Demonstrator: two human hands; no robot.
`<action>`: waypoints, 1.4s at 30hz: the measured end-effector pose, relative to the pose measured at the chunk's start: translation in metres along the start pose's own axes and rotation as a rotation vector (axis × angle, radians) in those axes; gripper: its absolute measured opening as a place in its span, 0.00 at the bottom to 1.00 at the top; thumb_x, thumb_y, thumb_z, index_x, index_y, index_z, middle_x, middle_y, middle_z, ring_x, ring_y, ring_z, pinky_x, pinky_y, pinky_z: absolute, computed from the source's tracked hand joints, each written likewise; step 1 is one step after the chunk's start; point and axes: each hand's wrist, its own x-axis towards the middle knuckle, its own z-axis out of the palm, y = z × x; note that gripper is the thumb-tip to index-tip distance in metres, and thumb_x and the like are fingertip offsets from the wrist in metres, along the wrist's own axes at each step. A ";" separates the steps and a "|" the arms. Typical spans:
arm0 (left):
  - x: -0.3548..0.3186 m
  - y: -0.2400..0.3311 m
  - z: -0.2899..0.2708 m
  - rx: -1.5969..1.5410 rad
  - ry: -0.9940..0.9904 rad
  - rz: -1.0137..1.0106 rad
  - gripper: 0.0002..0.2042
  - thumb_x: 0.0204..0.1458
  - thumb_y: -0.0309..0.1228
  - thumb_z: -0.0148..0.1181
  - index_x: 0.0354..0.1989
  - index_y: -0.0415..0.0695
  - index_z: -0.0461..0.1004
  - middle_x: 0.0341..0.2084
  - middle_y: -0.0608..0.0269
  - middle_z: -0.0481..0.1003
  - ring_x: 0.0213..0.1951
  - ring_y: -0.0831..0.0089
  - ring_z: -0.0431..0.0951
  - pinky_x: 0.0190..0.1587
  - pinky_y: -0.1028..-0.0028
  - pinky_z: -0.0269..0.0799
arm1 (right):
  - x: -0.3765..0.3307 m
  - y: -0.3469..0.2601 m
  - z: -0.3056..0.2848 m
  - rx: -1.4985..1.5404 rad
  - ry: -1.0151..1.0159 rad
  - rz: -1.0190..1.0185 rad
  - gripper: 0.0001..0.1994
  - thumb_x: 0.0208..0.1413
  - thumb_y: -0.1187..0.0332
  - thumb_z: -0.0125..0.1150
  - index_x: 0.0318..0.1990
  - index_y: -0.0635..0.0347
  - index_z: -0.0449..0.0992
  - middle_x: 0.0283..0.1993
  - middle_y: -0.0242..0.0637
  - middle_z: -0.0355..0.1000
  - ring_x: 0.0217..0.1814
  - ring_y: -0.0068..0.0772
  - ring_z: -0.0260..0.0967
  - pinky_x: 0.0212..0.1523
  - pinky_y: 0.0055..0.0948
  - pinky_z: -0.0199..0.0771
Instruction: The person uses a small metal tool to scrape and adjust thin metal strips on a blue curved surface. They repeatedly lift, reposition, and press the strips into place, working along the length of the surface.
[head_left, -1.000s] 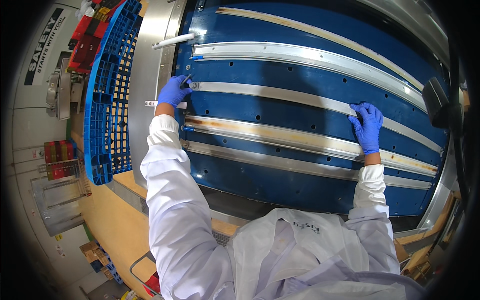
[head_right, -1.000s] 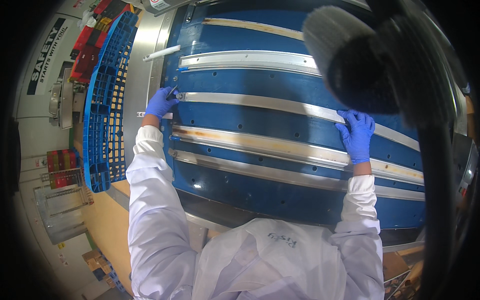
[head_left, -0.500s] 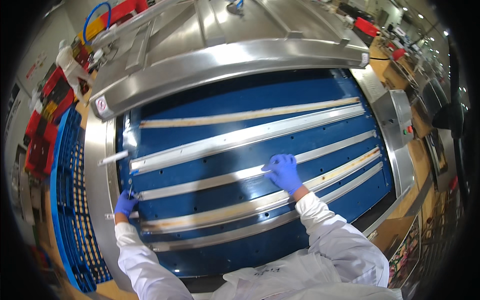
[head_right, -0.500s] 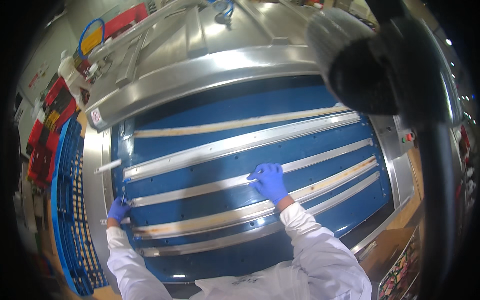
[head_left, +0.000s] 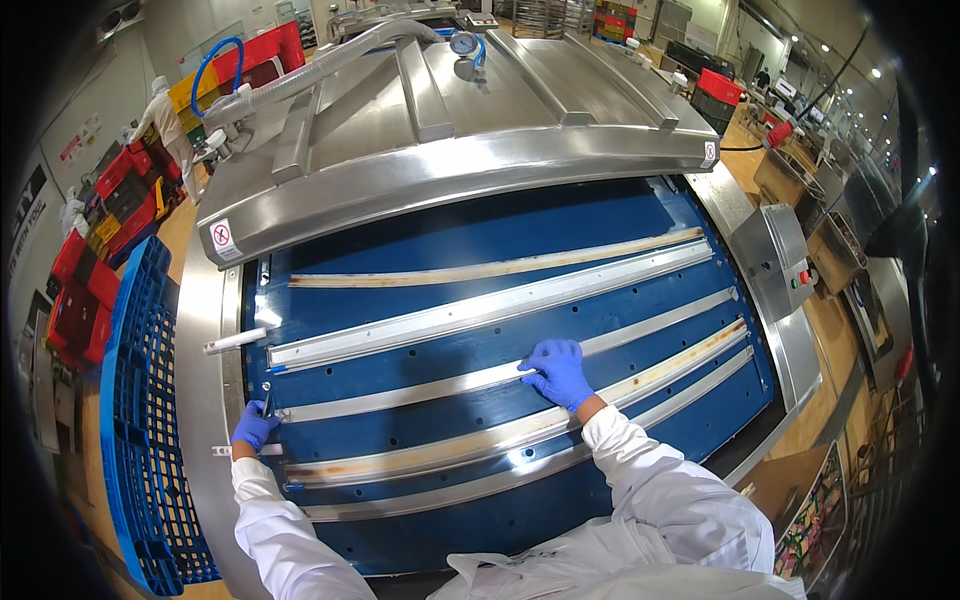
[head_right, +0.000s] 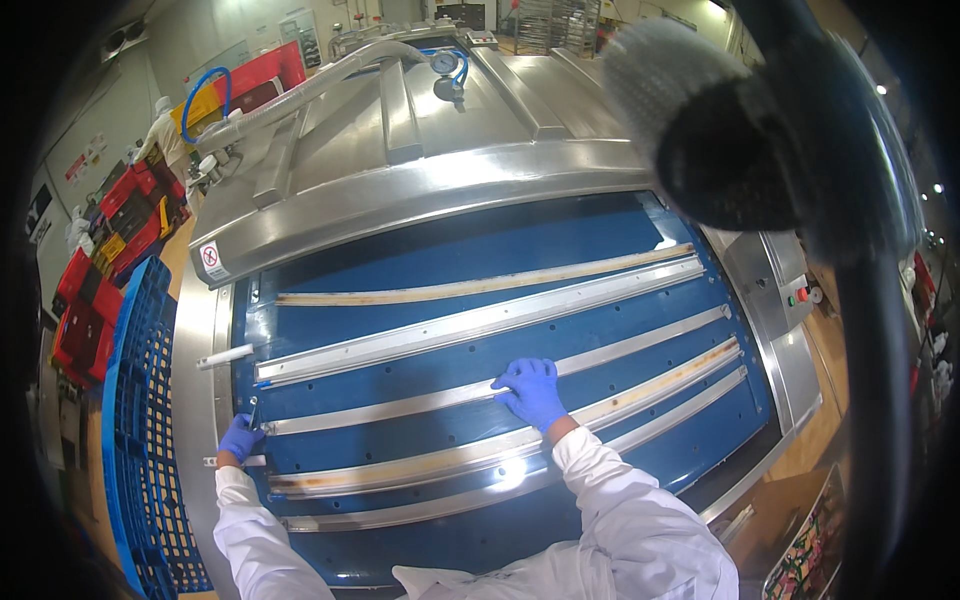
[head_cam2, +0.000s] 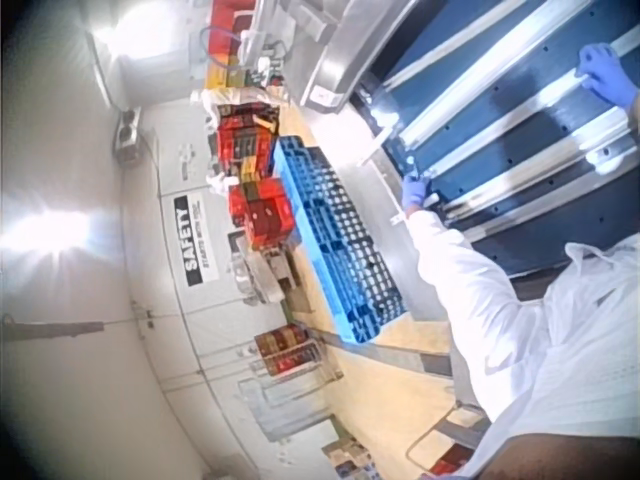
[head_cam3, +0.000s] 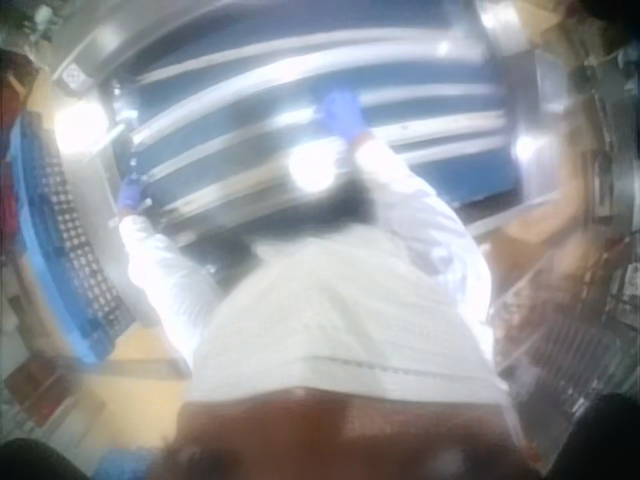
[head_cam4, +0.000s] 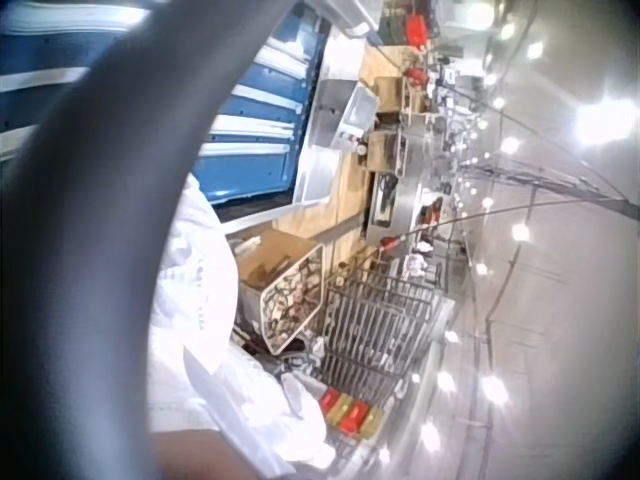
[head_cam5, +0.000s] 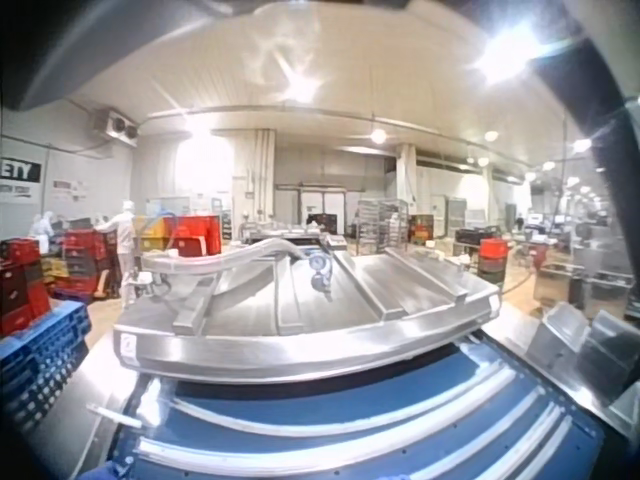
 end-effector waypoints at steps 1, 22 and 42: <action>0.002 -0.004 0.004 0.011 0.039 0.004 0.13 0.45 0.27 0.70 0.38 0.44 0.73 0.32 0.62 0.76 0.33 0.74 0.75 0.40 0.70 0.73 | -0.001 0.001 0.000 -0.001 0.003 -0.002 0.11 0.44 0.56 0.71 0.37 0.33 0.82 0.42 0.24 0.68 0.56 0.34 0.61 0.63 0.49 0.46; 0.000 0.003 -0.015 0.043 -0.150 -0.128 0.18 0.51 0.39 0.63 0.44 0.37 0.76 0.33 0.57 0.79 0.34 0.67 0.77 0.40 0.66 0.71 | 0.007 -0.008 -0.001 0.001 0.021 -0.044 0.08 0.41 0.58 0.71 0.31 0.41 0.83 0.39 0.27 0.69 0.51 0.37 0.63 0.57 0.41 0.53; -0.010 0.029 -0.004 -0.093 -0.067 -0.130 0.17 0.58 0.41 0.59 0.46 0.39 0.78 0.34 0.61 0.79 0.33 0.72 0.76 0.38 0.73 0.70 | 0.005 -0.003 0.000 -0.001 -0.038 -0.046 0.09 0.40 0.61 0.73 0.33 0.39 0.84 0.42 0.28 0.69 0.51 0.38 0.62 0.56 0.40 0.51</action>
